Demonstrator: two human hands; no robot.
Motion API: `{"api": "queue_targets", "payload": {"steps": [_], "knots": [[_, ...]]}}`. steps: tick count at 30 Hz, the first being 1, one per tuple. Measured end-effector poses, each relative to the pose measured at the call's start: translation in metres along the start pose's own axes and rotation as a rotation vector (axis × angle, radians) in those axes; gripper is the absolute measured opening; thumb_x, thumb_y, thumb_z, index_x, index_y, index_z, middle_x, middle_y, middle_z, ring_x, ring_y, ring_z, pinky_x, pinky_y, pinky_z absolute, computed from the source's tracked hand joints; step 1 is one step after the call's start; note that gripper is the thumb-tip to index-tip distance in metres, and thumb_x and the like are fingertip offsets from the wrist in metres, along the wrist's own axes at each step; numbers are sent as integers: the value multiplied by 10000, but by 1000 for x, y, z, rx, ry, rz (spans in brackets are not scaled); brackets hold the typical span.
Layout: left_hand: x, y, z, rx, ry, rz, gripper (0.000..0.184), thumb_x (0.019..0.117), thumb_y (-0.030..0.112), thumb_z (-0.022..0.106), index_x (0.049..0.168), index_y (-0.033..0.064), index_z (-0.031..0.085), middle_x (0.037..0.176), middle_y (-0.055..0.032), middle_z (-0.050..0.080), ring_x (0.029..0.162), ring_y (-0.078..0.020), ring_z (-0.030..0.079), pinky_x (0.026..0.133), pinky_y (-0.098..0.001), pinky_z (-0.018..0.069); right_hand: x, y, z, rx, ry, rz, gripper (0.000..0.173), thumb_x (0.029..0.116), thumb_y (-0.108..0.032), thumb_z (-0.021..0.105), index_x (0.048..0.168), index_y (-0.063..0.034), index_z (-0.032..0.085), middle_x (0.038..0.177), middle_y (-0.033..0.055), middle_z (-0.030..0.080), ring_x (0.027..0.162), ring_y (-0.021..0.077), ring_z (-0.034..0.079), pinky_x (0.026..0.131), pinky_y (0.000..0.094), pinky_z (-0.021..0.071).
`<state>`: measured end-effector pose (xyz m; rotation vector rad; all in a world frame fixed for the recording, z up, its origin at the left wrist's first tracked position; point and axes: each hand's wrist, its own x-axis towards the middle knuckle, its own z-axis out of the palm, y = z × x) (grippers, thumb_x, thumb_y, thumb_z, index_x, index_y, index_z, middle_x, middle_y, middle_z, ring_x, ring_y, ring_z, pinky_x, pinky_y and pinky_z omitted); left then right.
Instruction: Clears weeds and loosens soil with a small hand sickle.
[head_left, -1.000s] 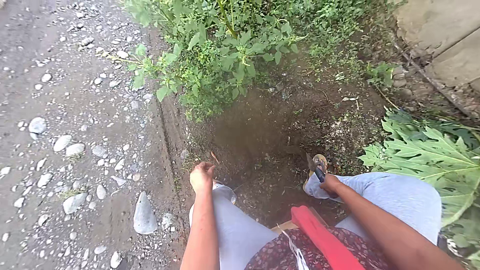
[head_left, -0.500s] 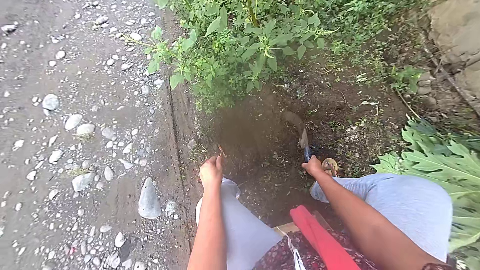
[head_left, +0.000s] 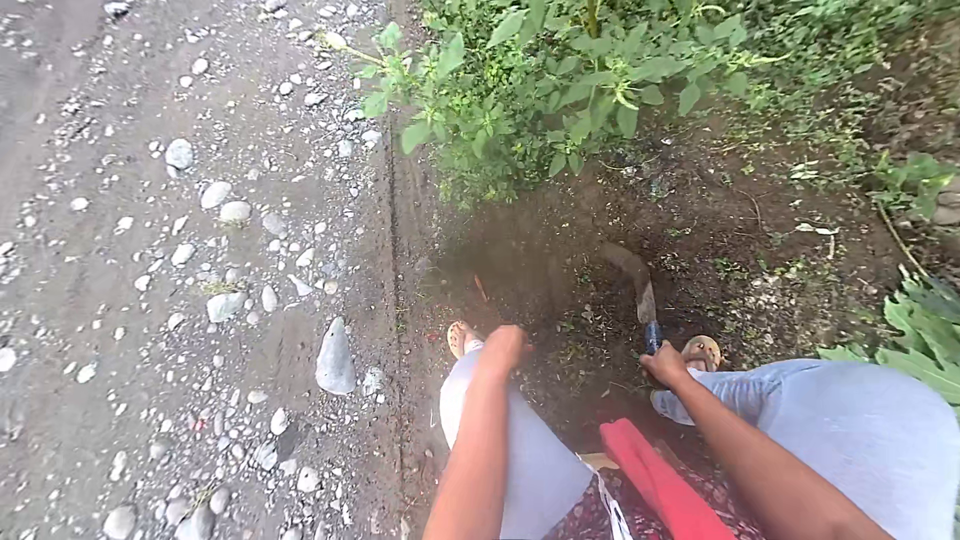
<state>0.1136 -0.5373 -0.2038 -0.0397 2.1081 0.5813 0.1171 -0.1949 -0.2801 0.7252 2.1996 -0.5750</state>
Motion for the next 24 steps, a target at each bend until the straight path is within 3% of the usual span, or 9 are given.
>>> {"api": "queue_targets", "payload": {"steps": [2,5,7,10,14,16,18,20,24], "knots": [[-1,7,-3,27,-44,-55,474,1102,372,460,1222,-33,675,1287,-241,666,1272,-387,612,1093,-590,448,-6,-2,1,-221,-60,8,639,952,-203,724,1446,80,433,1297,303,622,1217,415,636,1036,559,499],[-3,11,-8,48,-74,-102,543,1104,439,433,1254,-30,662,1356,-251,627,1326,-394,575,1101,-594,441,-18,-16,-3,-226,10,-10,571,956,-219,718,1387,81,494,1252,304,642,1199,427,640,1018,576,499],[-4,10,-9,61,-89,-110,516,1115,397,419,1279,-36,647,1390,-256,605,1355,-396,552,1114,-590,430,-26,-36,1,-120,56,-24,563,974,-213,695,1407,75,479,1211,291,661,1128,409,674,982,564,519],[-4,2,-9,35,-56,-120,408,1111,265,443,1323,-36,620,1416,-258,589,1368,-403,539,1124,-586,425,-18,-81,8,90,83,-107,528,983,-169,668,1413,59,462,1090,252,680,895,349,720,833,522,580],[-3,-10,-9,-11,-10,-74,321,1044,116,527,1297,-64,608,1377,-298,591,1327,-447,554,1097,-617,418,9,-144,36,211,76,-179,529,985,-154,654,1428,40,440,1096,216,668,850,276,720,797,448,594],[-2,-14,-8,-12,-9,-64,291,1020,113,562,1240,-63,641,1346,-285,612,1305,-436,570,1081,-612,430,18,-158,51,62,30,-177,591,982,-146,658,1473,45,390,1180,234,661,957,302,724,864,455,590],[-3,-16,-8,-3,-36,-81,268,998,125,612,1207,-32,674,1330,-244,638,1295,-400,588,1078,-594,461,23,-160,52,-238,-59,-166,666,973,-163,675,1517,47,354,1347,259,613,1194,351,666,1021,502,531],[-2,-19,-9,-7,-45,-93,257,980,129,650,1189,-16,689,1313,-228,651,1283,-385,598,1077,-584,468,27,-155,43,-363,-99,-173,664,972,-201,691,1510,39,383,1382,268,593,1250,377,633,1052,524,508],[-18,-16,-22,-33,-48,-89,308,1014,157,616,1229,-57,664,1351,-289,614,1327,-432,553,1123,-596,400,12,-143,29,-120,-51,-168,601,966,-181,694,1463,34,433,1244,254,648,1035,338,712,915,498,572]]}}
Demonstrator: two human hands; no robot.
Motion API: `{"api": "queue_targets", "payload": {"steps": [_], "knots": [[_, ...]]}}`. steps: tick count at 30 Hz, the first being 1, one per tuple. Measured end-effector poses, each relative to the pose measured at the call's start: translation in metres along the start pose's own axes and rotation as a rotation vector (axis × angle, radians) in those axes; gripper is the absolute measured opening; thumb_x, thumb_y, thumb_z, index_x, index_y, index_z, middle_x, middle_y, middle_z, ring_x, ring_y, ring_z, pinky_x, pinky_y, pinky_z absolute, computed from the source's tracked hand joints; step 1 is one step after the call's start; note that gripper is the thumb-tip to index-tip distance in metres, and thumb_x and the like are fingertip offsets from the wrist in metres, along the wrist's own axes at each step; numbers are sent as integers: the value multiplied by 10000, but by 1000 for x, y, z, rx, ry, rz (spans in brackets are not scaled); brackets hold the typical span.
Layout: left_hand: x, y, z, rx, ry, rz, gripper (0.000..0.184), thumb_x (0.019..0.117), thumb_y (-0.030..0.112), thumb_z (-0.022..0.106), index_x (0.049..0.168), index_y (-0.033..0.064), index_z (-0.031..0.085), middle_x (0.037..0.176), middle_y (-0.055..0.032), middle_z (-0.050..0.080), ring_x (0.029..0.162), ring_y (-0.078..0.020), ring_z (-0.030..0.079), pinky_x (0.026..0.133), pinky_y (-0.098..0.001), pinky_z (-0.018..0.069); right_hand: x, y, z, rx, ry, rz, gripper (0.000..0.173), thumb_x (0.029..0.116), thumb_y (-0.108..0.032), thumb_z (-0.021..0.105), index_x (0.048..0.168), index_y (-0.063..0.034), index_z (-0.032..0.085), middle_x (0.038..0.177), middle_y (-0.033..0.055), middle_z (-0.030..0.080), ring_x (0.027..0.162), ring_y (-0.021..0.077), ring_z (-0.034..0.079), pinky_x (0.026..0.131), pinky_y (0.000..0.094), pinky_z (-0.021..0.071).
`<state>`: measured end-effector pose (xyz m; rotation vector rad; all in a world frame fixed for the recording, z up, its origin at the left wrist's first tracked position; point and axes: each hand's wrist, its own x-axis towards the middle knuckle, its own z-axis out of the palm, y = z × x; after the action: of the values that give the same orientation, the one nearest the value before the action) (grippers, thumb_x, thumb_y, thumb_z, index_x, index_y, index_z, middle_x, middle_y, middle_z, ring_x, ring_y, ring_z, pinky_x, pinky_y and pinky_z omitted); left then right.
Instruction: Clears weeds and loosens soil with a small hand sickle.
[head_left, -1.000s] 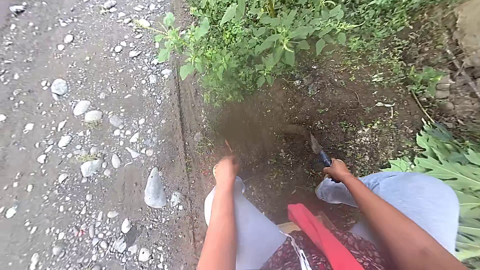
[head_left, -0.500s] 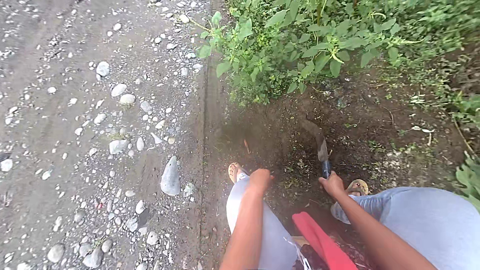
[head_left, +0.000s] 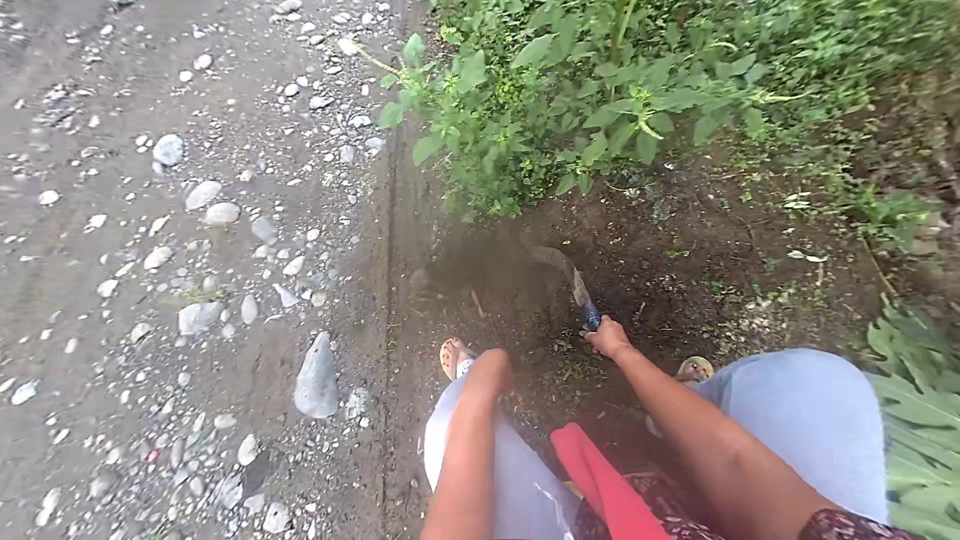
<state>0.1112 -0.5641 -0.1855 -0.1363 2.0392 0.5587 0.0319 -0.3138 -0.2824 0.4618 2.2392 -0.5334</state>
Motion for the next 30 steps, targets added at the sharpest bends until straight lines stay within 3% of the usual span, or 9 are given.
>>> {"api": "queue_targets", "payload": {"steps": [3,6,11,14,18,22,25,27,30], "knots": [[17,-11,12,28,48,31,308,992,209,656,1181,-29,704,1262,-273,670,1244,-439,615,1069,-630,456,-15,19,13,206,49,61,631,961,-160,687,1492,15,393,1230,245,656,1001,335,725,879,500,597],[33,-13,17,68,41,37,317,1026,252,614,1174,-9,715,1198,-227,714,1180,-400,665,1052,-620,479,-25,48,8,31,-48,105,664,957,-164,683,1516,20,375,1350,250,621,1197,359,666,1014,527,537],[30,18,10,140,122,-38,476,1116,374,400,1248,21,691,1289,-225,683,1282,-392,614,1099,-612,439,-56,88,-74,-293,-121,12,563,938,-191,712,1393,79,517,1355,292,599,1260,422,608,1031,596,497],[25,41,8,105,373,31,456,1100,371,472,1195,-6,709,1209,-265,703,1211,-438,647,1038,-639,473,-89,109,-152,-268,3,-28,554,920,-187,736,1360,91,545,1326,312,604,1244,458,602,1023,635,483],[18,66,14,-6,775,197,250,974,41,621,1172,-105,669,1195,-334,659,1165,-496,638,1012,-650,482,-138,145,-234,65,248,-36,456,967,-236,705,1303,44,580,1090,251,688,973,386,694,905,581,533],[7,77,33,-50,1127,455,229,856,-66,701,1064,-154,665,1187,-377,630,1117,-521,643,955,-629,521,-154,206,-283,325,572,-48,505,933,-200,755,1349,27,579,1120,299,678,1054,471,663,921,672,497],[8,74,54,-40,1153,689,663,819,32,678,1415,-168,467,1578,-399,313,1474,-542,343,1205,-588,331,-143,253,-283,602,677,-64,589,944,-114,724,1450,25,455,1058,263,694,891,383,723,829,575,587],[5,79,72,20,1148,691,686,828,108,656,1413,-189,457,1545,-411,359,1454,-568,356,1202,-620,312,-123,278,-257,847,671,-57,614,945,-62,699,1467,29,390,959,217,683,728,295,711,719,471,615],[2,86,88,46,1073,598,554,881,69,627,1370,-168,517,1475,-376,479,1394,-559,446,1173,-634,343,-84,317,-202,879,548,114,658,945,-125,691,1501,31,375,1068,230,681,829,310,713,791,481,598]]}}
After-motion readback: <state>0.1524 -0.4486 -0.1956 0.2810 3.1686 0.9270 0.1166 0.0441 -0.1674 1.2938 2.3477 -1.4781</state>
